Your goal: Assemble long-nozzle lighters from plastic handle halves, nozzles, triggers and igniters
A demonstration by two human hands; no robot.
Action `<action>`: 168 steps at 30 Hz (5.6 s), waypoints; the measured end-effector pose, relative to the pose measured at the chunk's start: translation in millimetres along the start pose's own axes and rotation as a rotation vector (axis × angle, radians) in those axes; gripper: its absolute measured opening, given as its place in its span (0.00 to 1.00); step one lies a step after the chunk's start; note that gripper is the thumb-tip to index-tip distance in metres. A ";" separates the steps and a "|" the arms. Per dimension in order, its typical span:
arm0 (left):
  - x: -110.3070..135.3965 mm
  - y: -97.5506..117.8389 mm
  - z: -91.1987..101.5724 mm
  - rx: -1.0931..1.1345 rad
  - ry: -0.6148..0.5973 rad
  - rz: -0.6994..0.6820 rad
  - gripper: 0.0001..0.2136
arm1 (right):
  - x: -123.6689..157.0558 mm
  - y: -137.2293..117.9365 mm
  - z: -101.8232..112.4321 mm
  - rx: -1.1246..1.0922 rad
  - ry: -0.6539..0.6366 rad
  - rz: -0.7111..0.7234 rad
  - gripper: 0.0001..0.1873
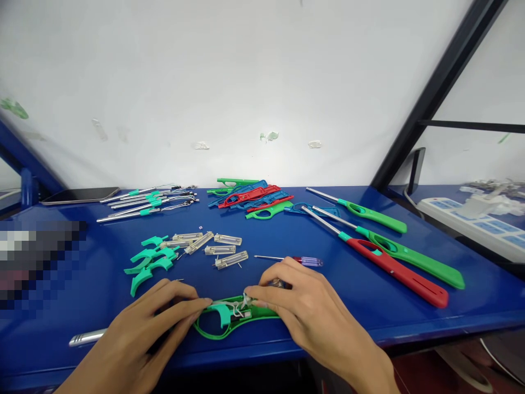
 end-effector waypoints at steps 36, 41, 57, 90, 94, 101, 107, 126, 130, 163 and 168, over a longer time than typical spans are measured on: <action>1.3 2.5 2.6 -0.023 0.024 -0.004 0.14 | -0.5 -0.5 -0.3 0.073 0.057 -0.002 0.15; -0.3 2.6 1.8 -0.024 0.028 -0.005 0.14 | 0.1 -0.9 -0.8 0.026 0.002 -0.018 0.14; -0.9 2.8 2.7 -0.064 0.034 -0.007 0.15 | 3.6 -1.0 -0.4 -0.065 -0.060 -0.085 0.17; -7.5 31.9 -4.6 -0.179 0.100 -0.079 0.14 | 3.3 -0.6 -0.5 -0.097 -0.085 -0.125 0.16; 4.3 20.1 -0.3 -0.255 0.174 -0.054 0.17 | 5.2 -2.2 -1.1 -0.100 -0.087 -0.141 0.16; 3.7 16.0 -2.5 -0.123 0.130 -0.047 0.13 | 7.7 -1.3 -4.2 -0.118 -0.062 -0.181 0.14; 1.6 22.3 -2.8 -0.137 0.095 -0.008 0.13 | 6.6 -2.6 -3.3 -0.181 -0.074 -0.208 0.13; -15.5 39.8 1.3 -0.407 0.008 -0.221 0.19 | 3.7 -2.3 -1.9 -0.168 -0.066 -0.187 0.13; -19.7 48.8 -5.5 -0.494 0.099 -0.184 0.21 | 3.8 -2.8 -1.9 -0.154 -0.056 -0.174 0.13; 3.3 28.9 -22.7 -0.330 0.180 0.000 0.16 | 3.9 -2.2 -2.3 -0.219 -0.022 -0.231 0.06; 2.1 28.7 -21.3 -0.232 0.214 -0.017 0.11 | 3.0 -1.7 -1.5 -0.231 0.011 -0.193 0.06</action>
Point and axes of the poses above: each hand's wrist, its own x-axis away from the middle knuckle, its own z-axis out of the back of the hand, y = z × x, the point moved 1 cm from there along -x, towards the middle knuckle, and after that the axes turned 13 degrees about z, right-handed, at the moved point
